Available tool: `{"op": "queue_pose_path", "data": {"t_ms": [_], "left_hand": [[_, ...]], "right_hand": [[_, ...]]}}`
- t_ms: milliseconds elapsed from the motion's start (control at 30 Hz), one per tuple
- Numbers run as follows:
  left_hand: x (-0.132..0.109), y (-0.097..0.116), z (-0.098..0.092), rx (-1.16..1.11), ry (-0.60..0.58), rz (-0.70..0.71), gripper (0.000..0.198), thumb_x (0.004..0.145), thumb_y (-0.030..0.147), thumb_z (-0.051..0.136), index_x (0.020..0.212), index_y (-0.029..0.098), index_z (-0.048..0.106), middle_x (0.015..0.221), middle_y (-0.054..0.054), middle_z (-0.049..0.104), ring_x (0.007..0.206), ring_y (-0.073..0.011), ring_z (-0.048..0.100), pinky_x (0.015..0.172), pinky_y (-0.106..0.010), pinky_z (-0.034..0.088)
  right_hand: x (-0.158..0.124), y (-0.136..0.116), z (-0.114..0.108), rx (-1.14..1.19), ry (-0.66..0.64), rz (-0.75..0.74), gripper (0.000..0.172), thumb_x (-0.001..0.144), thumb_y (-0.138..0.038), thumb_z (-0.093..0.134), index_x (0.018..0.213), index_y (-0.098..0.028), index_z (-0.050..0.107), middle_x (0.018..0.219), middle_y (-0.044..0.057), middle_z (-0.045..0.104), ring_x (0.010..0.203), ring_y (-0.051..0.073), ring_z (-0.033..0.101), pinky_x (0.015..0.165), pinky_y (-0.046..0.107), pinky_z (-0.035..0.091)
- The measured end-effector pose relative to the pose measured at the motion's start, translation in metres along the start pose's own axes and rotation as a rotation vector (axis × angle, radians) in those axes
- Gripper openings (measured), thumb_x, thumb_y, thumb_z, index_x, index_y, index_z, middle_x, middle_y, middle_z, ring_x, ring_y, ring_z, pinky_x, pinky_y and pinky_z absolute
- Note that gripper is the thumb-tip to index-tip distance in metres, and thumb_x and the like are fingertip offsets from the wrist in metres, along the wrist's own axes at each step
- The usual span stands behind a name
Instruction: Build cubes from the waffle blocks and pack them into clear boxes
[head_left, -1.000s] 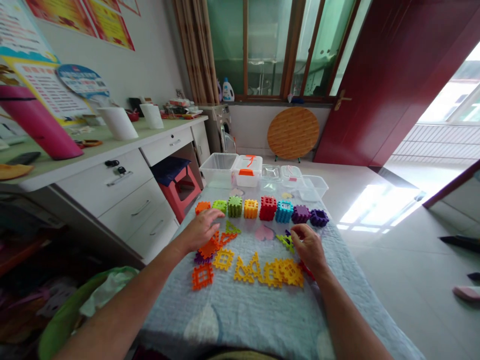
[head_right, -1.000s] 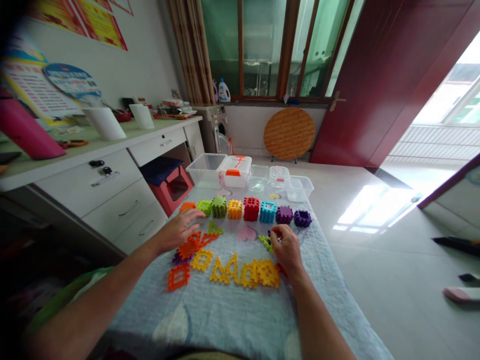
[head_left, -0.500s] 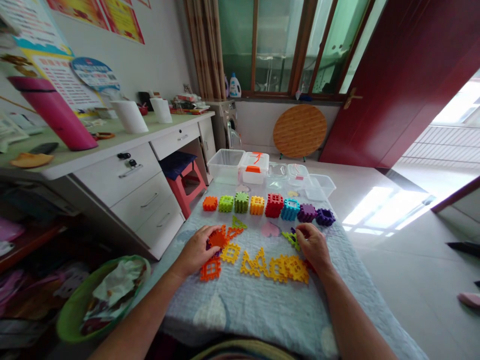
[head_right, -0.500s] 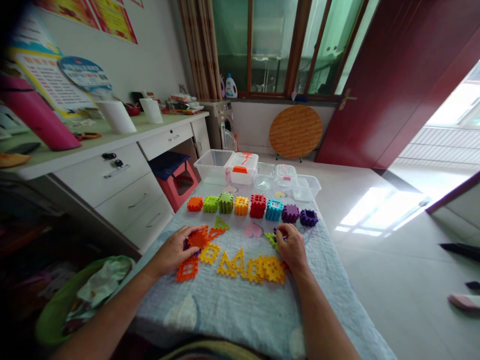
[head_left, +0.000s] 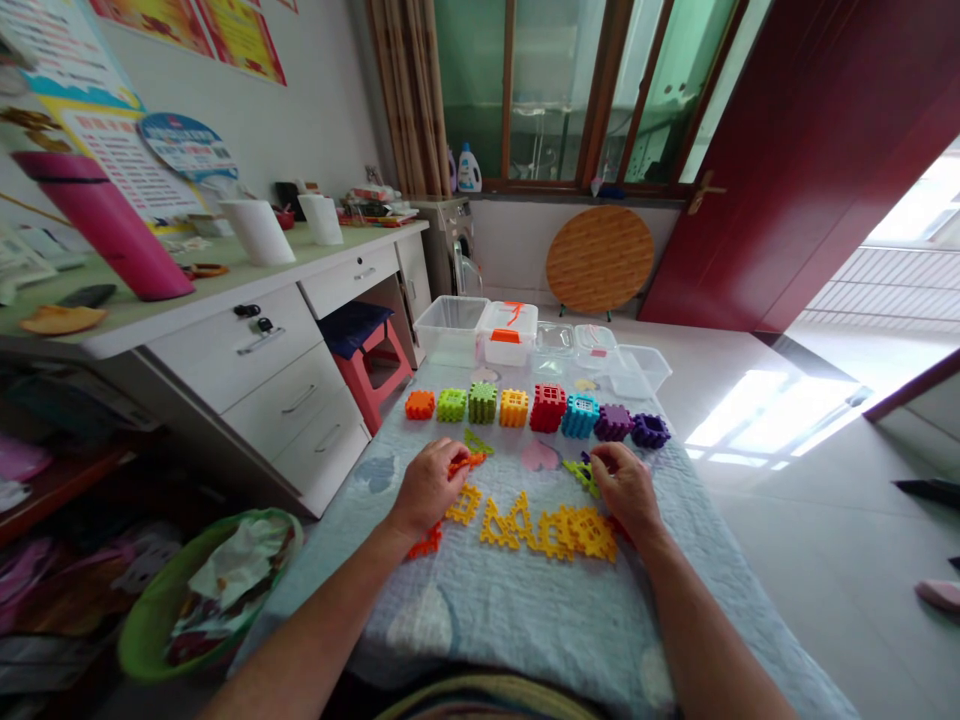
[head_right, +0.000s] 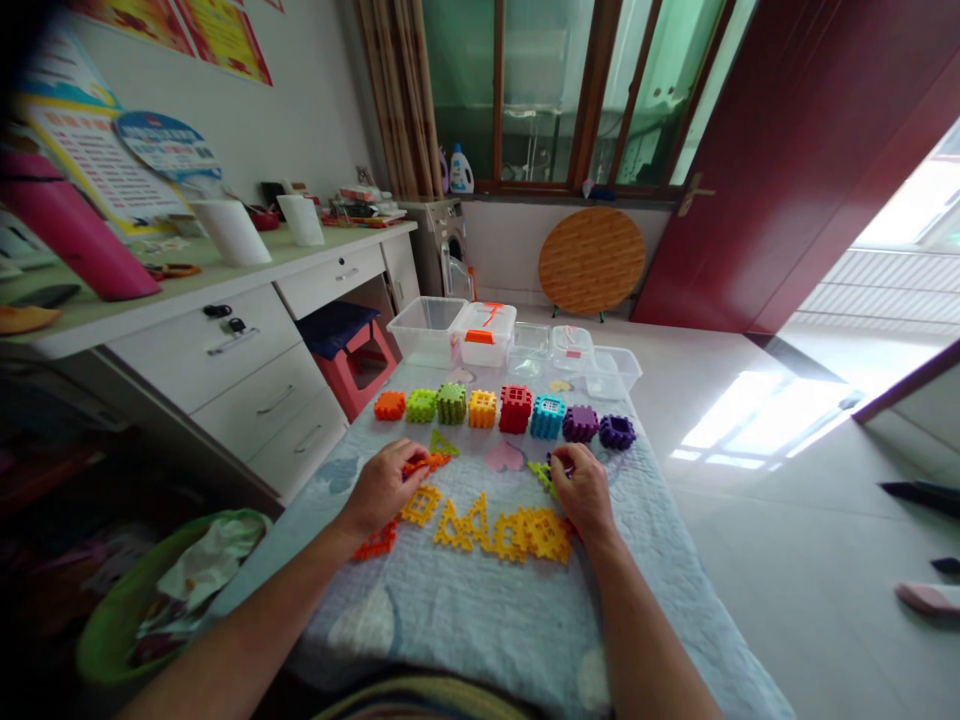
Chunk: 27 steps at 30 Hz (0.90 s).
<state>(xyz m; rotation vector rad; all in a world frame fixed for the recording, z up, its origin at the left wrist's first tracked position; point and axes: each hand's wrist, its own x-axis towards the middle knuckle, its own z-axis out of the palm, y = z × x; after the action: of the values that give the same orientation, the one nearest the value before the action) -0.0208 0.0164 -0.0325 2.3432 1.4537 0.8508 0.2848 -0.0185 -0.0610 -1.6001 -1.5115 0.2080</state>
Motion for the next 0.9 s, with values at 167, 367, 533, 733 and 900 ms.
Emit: {"op": "queue_pose_path", "data": {"t_ms": [167,367,533,733,900], "left_hand": [[-0.002,0.014,0.007,-0.023,-0.177,0.076,0.019,0.078,0.026,0.065,0.096,0.019,0.062,0.096,-0.006,0.066,0.093,-0.0222,0.059,0.086,-0.036,0.045],[-0.014,0.01,-0.013,-0.104,-0.26,0.058,0.036,0.077,0.036,0.069,0.108,0.019,0.062,0.108,-0.007,0.066,0.104,-0.0246,0.058,0.095,-0.041,0.044],[-0.03,-0.012,-0.03,-0.044,-0.177,0.04,0.04,0.074,0.033,0.07,0.111,0.02,0.06,0.115,-0.009,0.062,0.111,-0.0265,0.054,0.1,-0.044,0.04],[-0.059,-0.024,-0.04,0.022,-0.289,-0.038,0.067,0.057,0.031,0.079,0.12,0.022,0.058,0.122,-0.009,0.054,0.115,-0.0284,0.05,0.103,-0.043,0.04],[-0.065,-0.018,-0.044,0.003,-0.291,-0.09,0.057,0.061,0.025,0.075,0.116,0.021,0.06,0.116,-0.008,0.057,0.112,-0.026,0.054,0.102,-0.04,0.042]], "right_hand": [[0.0,-0.001,0.0,0.0,-0.012,-0.002,0.015,0.08,-0.029,0.052,0.075,-0.019,0.063,0.072,0.003,0.062,0.062,0.015,0.055,0.064,0.028,0.045],[-0.001,-0.004,-0.001,0.012,-0.019,0.002,0.015,0.08,-0.03,0.053,0.074,-0.019,0.063,0.073,0.002,0.063,0.062,0.015,0.055,0.064,0.028,0.044],[-0.001,-0.004,-0.001,0.009,-0.026,-0.007,0.015,0.08,-0.03,0.053,0.074,-0.019,0.062,0.073,0.003,0.063,0.062,0.016,0.055,0.064,0.028,0.044],[-0.001,-0.006,-0.001,0.007,-0.03,-0.008,0.017,0.08,-0.031,0.052,0.074,-0.019,0.062,0.073,0.004,0.063,0.063,0.016,0.055,0.064,0.028,0.044],[-0.002,-0.007,0.0,-0.008,-0.043,-0.015,0.018,0.081,-0.032,0.051,0.073,-0.019,0.062,0.071,0.004,0.063,0.061,0.016,0.054,0.063,0.029,0.044]]}}
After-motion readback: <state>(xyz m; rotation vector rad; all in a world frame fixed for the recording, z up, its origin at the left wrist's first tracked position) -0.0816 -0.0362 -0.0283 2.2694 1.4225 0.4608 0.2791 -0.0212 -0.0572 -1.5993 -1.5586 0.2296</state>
